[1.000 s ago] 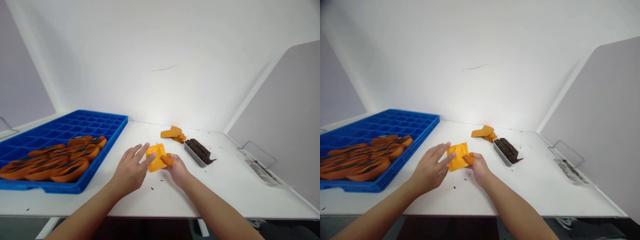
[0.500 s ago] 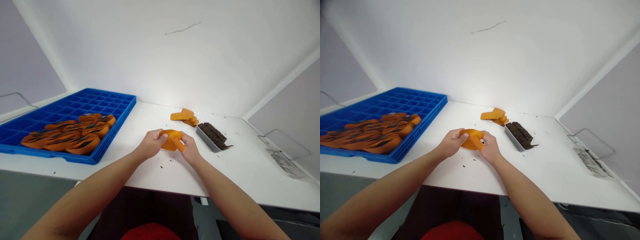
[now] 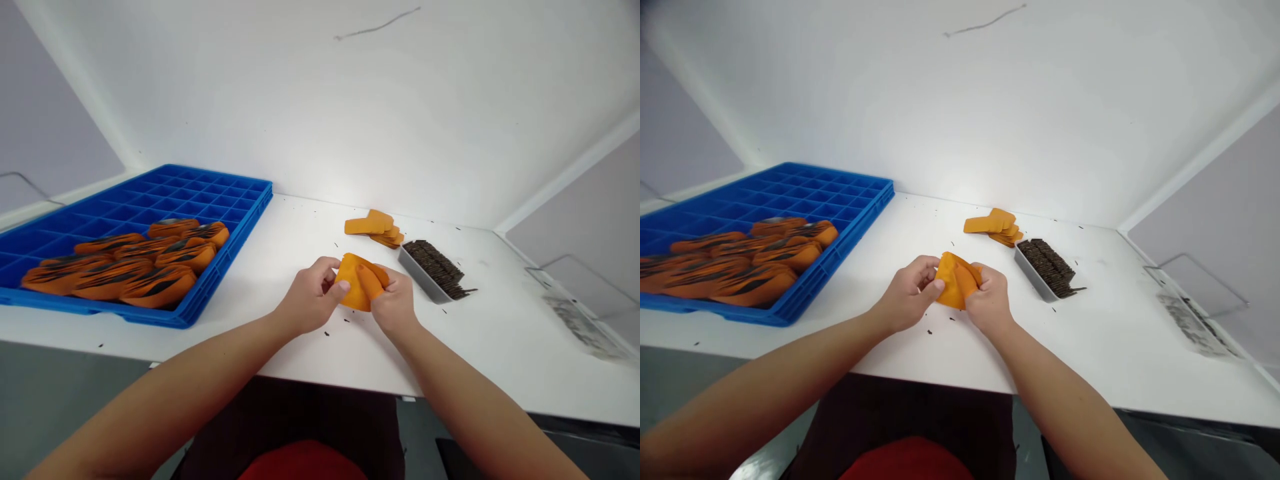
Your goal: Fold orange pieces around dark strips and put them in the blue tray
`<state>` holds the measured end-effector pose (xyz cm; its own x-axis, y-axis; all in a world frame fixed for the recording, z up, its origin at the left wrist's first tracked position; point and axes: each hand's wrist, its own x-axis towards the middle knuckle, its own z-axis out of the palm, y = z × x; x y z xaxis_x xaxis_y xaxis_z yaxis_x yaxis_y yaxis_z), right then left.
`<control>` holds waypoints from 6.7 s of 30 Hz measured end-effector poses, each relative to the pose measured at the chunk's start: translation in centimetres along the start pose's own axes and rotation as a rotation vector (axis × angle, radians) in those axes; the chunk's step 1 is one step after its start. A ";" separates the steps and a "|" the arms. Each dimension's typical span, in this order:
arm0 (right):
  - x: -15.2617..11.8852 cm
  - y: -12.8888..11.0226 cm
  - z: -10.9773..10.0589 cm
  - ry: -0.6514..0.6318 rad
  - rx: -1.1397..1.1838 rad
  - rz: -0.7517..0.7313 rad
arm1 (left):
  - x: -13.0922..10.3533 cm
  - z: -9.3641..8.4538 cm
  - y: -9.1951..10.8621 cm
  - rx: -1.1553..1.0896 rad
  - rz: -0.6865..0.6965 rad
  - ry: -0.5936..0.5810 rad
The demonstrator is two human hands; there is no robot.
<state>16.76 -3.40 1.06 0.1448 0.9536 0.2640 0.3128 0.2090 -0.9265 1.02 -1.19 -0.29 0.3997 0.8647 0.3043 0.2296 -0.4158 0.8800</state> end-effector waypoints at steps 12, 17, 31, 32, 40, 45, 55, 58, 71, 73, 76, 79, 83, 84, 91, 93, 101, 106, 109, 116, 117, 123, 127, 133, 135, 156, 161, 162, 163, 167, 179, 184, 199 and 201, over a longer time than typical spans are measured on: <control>-0.5 -0.6 -0.3 -0.220 0.024 -0.071 | -0.1 -0.1 -0.1 0.237 0.531 0.152; -0.3 -0.2 -0.4 -0.204 -0.087 -0.093 | -0.1 -0.6 0.1 0.355 0.638 0.180; 0.5 0.6 -0.6 -0.337 -0.320 -0.280 | 0.0 -2.7 0.8 0.588 0.623 -0.102; 0.6 0.7 -0.6 -0.354 -0.326 -0.281 | 0.1 -2.7 0.9 0.590 0.594 -0.122; 0.5 1.1 -0.5 -0.416 -0.381 -0.361 | 1.2 -3.5 2.5 0.573 0.257 -0.354; 0.3 1.2 -0.6 -0.451 -0.407 -0.495 | 1.4 -3.8 2.7 0.417 0.130 -0.442; 0.6 1.8 -0.8 -0.345 -0.382 -0.588 | 0.3 -3.5 1.4 0.256 -0.034 -0.386; 0.8 2.1 -1.0 -0.295 -0.396 -0.599 | 0.2 -3.8 2.3 0.470 0.024 -0.329; 1.6 1.5 -1.5 -0.032 -0.384 -0.691 | 0.3 -4.5 1.1 1.098 0.092 -0.338; 1.7 1.2 -1.7 0.003 -0.388 -0.699 | -0.1 -4.0 0.7 1.091 0.086 -0.358; 1.7 0.8 -2.7 0.076 -0.407 -0.675 | -0.3 -3.6 0.1 1.089 0.064 -0.370; 1.4 0.6 -5.4 0.163 -0.504 -0.647 | -0.3 -3.6 -0.2 1.062 0.052 -0.369; 1.4 1.5 -12.4 0.219 -0.739 -0.661 | -0.3 -3.6 -0.1 1.045 0.035 -0.377; 1.6 1.9 -14.7 0.173 -0.816 -0.653 | -0.3 -3.6 -0.1 1.049 0.026 -0.376; 2.8 4.5 -25.5 -0.288 -1.289 -0.296 | -0.1 -3.6 -0.4 1.036 -0.025 -0.348; 2.7 4.9 -25.8 -0.352 -1.345 -0.240 | -0.1 -3.6 -0.5 1.036 -0.022 -0.337; 3.6 6.3 -24.8 -0.387 -1.272 -0.207 | -0.1 -3.5 -0.2 1.018 -0.026 -0.339; 4.2 6.4 -25.3 -0.396 -1.260 -0.206 | -0.2 -3.6 -0.4 0.989 -0.015 -0.330; 4.3 6.4 -25.4 -0.387 -1.249 -0.212 | -0.2 -3.6 -0.6 1.002 -0.004 -0.323; 4.0 5.8 -26.2 -0.290 -1.235 -0.254 | -0.2 -3.6 -0.6 0.998 0.000 -0.330; 4.0 5.6 -26.6 -0.267 -1.235 -0.260 | -0.2 -3.6 -0.6 0.995 0.000 -0.330; 3.7 3.5 -27.4 0.035 -1.116 -0.318 | -0.3 -3.6 -0.3 0.984 -0.013 -0.330; 1.4 0.8 -22.0 0.325 -0.845 -0.299 | -0.5 -3.6 0.2 0.990 0.050 -0.361; -2.3 -1.5 -8.0 0.074 -0.142 -0.461 | -0.6 -3.5 0.5 0.986 0.042 -0.368; -2.1 -0.8 -4.4 0.027 -0.097 -0.404 | -0.7 -3.5 0.7 0.997 0.059 -0.359; 0.2 0.8 -1.0 -0.100 -0.328 -0.384 | -1.0 -4.0 0.2 1.009 0.147 -0.329; 1.0 0.5 -1.4 -0.121 -0.449 -0.477 | -0.8 -4.2 -0.2 0.856 0.143 -0.249; 1.1 0.4 -1.4 -0.127 -0.461 -0.483 | -0.8 -4.2 -0.3 0.818 0.138 -0.241; 1.2 0.4 -1.5 -0.135 -0.470 -0.484 | -0.8 -4.2 -0.3 0.784 0.132 -0.236; 1.5 0.2 -1.6 -0.156 -0.488 -0.455 | -0.7 -4.2 -0.6 0.675 0.107 -0.209; 1.1 0.4 -0.8 -0.249 -0.512 -0.315 | -0.7 -3.8 -1.5 0.490 -0.041 -0.124; 1.5 0.3 -0.3 -0.243 -0.552 -0.398 | -0.7 -3.8 -2.0 0.306 -0.070 -0.052; 1.6 0.2 1.1 -0.271 -0.826 -0.524 | -0.5 -3.6 -2.0 0.079 -0.169 -0.002; 1.3 0.4 1.5 -0.253 -0.812 -0.544 | -0.4 -3.5 -2.1 0.038 -0.185 0.032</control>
<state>15.69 -1.72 0.59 -0.3814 0.8105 0.4445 0.8353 0.5082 -0.2100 -2.76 0.34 -0.96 0.3192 0.9356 0.1509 0.3303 -0.2591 0.9076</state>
